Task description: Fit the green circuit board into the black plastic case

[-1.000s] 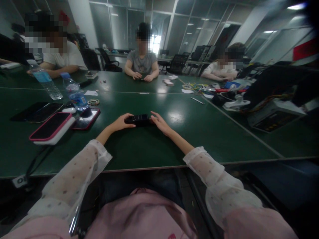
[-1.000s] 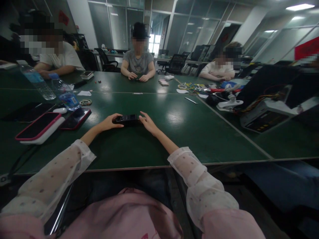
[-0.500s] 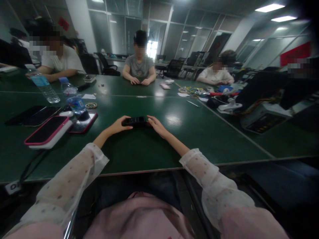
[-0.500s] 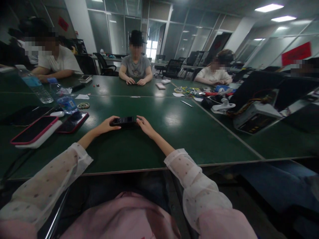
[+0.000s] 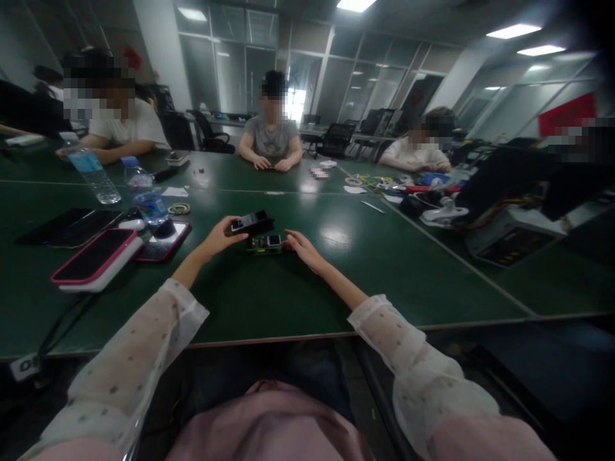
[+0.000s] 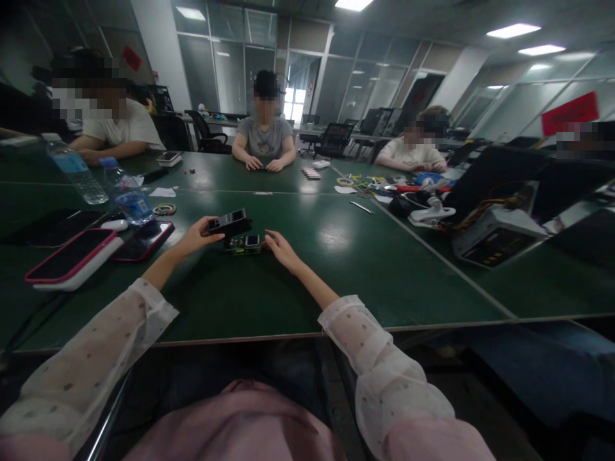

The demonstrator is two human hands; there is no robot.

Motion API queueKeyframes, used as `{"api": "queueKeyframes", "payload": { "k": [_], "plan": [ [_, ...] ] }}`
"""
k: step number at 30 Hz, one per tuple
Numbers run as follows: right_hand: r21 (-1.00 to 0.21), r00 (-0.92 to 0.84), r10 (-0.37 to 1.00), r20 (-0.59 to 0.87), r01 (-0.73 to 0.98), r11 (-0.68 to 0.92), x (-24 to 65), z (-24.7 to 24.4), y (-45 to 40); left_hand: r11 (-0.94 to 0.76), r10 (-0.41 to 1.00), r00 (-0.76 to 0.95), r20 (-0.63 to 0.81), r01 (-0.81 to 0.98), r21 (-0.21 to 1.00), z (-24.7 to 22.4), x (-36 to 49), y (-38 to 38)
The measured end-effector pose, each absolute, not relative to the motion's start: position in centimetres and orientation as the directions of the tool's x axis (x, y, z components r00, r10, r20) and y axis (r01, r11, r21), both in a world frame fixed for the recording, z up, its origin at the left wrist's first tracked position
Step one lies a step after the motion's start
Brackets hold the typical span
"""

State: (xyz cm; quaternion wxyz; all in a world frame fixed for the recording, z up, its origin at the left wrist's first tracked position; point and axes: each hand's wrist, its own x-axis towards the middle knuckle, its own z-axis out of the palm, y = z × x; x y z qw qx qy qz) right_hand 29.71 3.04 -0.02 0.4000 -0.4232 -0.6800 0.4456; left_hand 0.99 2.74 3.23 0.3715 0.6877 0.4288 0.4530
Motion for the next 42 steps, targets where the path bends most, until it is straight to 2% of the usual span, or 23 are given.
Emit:
{"api": "queueKeyframes", "payload": {
  "k": [4,7,10,15,19,25,42],
  "plan": [
    [-0.948,-0.318,0.934,0.16,0.214,0.235,29.6,0.1,2.9,-0.356,0.934,0.118,0.337,0.374,0.856,2.6,-0.4,3.7],
    [-0.948,-0.32,0.933,0.163,0.212,0.238,29.4,0.0,3.0,-0.312,0.915,-0.024,0.402,0.591,0.744,1.8,-1.4,4.3],
    [-0.945,-0.31,0.935,0.174,0.216,0.247,29.3,-0.1,3.0,-0.188,0.892,-0.136,0.43,0.755,0.628,1.1,-1.7,4.4],
    [-0.944,-0.316,0.934,0.167,0.223,0.244,29.3,-0.1,3.0,-0.043,0.893,-0.17,0.416,0.89,0.454,-0.1,-1.2,4.0],
    [-0.941,-0.309,0.933,0.182,0.222,0.257,29.4,-0.2,3.1,-0.007,0.904,-0.155,0.398,0.927,0.375,-0.6,-1.0,3.8],
    [-0.945,-0.319,0.934,0.162,0.221,0.24,29.4,0.0,3.0,-0.002,0.912,-0.152,0.382,0.928,0.373,-0.8,-1.2,4.2],
    [-0.914,-0.321,0.914,0.25,0.232,0.332,29.3,-1.1,3.8,0.003,0.919,-0.165,0.359,0.912,0.411,-0.5,-1.0,4.0]
  ]
}}
